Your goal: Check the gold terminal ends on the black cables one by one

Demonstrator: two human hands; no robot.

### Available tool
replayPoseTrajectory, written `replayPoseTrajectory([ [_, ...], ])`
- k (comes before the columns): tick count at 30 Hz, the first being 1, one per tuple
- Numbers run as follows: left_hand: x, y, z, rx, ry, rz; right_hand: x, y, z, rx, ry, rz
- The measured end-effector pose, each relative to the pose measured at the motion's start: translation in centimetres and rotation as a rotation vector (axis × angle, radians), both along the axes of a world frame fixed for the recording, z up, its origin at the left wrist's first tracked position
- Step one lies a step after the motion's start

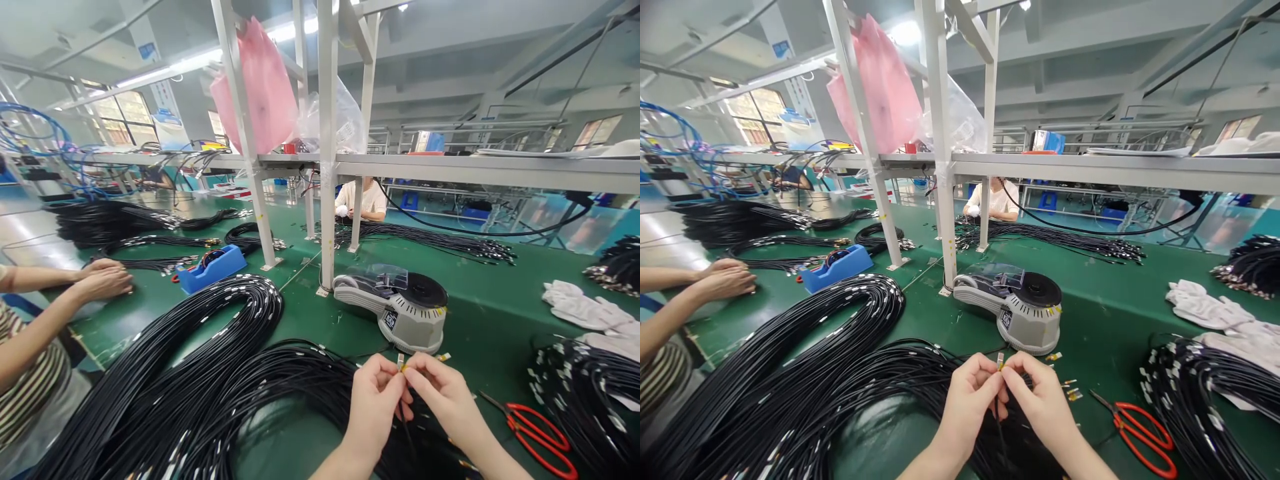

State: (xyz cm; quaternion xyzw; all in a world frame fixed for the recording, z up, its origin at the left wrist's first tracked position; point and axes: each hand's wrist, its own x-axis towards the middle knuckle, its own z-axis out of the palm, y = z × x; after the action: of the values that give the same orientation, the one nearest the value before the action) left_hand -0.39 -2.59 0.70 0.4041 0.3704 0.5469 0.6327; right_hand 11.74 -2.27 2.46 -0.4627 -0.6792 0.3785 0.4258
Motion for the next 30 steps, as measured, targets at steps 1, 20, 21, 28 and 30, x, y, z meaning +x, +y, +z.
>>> replayPoseTrajectory([
  [1, -0.01, 0.02, -0.05, 0.01, 0.011, 0.003, 0.06, 0.0, 0.02, 0.019, -0.028, -0.012],
  [20, 0.04, -0.09, -0.66, 0.173, 0.221, 0.047, 0.15, 0.37, 0.08, 0.13, -0.15, -0.064],
  [21, 0.04, -0.13, -0.66, 0.184, 0.226, 0.045, 0.17, 0.35, 0.01, 0.116, -0.136, -0.065],
  [28, 0.02, -0.77, -0.16, 0.187, -0.001, -0.102, 0.47, 0.19, -0.04, 0.016, -0.051, -0.074],
  [30, -0.03, -0.84, -0.11, 0.169, -0.057, -0.134, 0.39, 0.08, 0.11, -0.016, -0.034, -0.05],
])
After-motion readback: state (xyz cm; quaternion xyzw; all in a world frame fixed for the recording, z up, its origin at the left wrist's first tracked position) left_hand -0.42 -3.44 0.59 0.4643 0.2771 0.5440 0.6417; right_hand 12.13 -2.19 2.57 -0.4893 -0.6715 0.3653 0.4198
